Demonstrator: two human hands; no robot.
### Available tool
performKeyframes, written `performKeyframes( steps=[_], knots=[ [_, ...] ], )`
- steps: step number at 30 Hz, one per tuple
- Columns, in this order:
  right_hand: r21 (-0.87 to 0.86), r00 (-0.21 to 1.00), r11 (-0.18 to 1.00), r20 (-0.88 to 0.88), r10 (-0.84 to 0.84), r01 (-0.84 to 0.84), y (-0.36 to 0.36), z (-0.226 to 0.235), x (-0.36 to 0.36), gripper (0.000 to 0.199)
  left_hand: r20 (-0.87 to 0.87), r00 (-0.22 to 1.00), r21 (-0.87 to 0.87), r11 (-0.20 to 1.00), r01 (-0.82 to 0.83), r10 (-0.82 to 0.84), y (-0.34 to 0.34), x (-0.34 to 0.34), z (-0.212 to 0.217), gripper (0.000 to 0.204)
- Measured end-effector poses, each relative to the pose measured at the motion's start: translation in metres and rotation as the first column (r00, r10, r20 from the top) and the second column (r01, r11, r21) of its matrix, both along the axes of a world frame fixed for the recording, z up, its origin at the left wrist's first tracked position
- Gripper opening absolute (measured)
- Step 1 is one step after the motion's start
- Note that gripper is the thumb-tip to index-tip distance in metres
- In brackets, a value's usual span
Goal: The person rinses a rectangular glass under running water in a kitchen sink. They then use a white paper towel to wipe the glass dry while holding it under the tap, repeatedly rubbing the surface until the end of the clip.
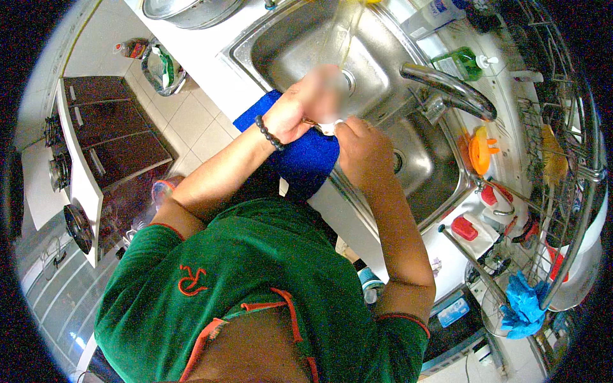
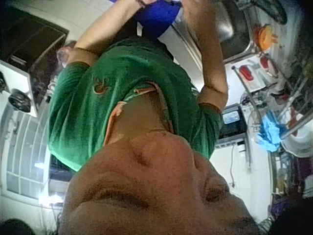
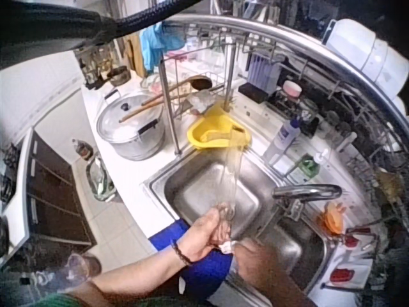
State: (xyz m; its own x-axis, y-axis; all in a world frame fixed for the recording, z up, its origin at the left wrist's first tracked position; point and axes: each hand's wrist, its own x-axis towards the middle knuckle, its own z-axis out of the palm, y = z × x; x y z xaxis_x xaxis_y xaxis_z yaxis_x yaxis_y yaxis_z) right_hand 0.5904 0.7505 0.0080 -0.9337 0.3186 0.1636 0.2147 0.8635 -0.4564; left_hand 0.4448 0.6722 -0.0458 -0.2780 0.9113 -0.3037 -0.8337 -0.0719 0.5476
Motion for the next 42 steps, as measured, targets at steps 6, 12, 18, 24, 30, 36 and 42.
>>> performKeyframes(
  steps=[6, 12, 18, 24, 30, 36, 42],
  knots=[
    [-0.138, 0.984, 0.975, 0.058, -0.169, 0.176, -0.012, 0.007, 0.001, 0.005, 0.062, 0.996, 0.040, 0.997, -0.062, 0.059, 0.001, 0.001, -0.005, 0.039],
    [-0.248, 0.991, 0.961, 0.077, -0.105, 0.121, -0.006, -0.004, -0.004, 0.004, -0.049, 0.998, 0.019, 0.999, 0.045, -0.044, 0.003, -0.003, -0.008, 0.041],
    [-0.847, 0.976, 0.495, 0.217, -0.012, 0.194, 0.021, -0.021, 0.002, 0.009, 0.010, 0.988, 0.065, 0.986, 0.154, -0.155, 0.002, -0.005, 0.002, 0.046],
    [-0.375, 0.993, 0.920, 0.078, -0.088, 0.112, 0.004, -0.004, -0.003, 0.009, -0.014, 0.985, 0.003, 0.985, 0.170, -0.170, -0.001, -0.010, 0.000, 0.050],
    [-0.649, 0.979, 0.746, 0.202, -0.021, 0.150, 0.012, -0.018, -0.006, 0.010, -0.058, 0.980, 0.038, 0.980, 0.193, -0.191, 0.001, -0.004, -0.001, 0.056],
    [-0.866, 0.863, -0.004, 0.498, 0.090, 0.500, 0.024, -0.026, -0.010, 0.015, -0.093, 0.984, 0.035, 0.987, 0.156, -0.152, 0.003, -0.002, -0.006, 0.059],
    [-0.770, 0.985, 0.622, 0.172, -0.012, 0.142, 0.006, -0.009, -0.008, 0.024, -0.050, 0.988, -0.007, 0.990, 0.143, -0.143, 0.004, -0.010, -0.011, 0.057]
  ],
)
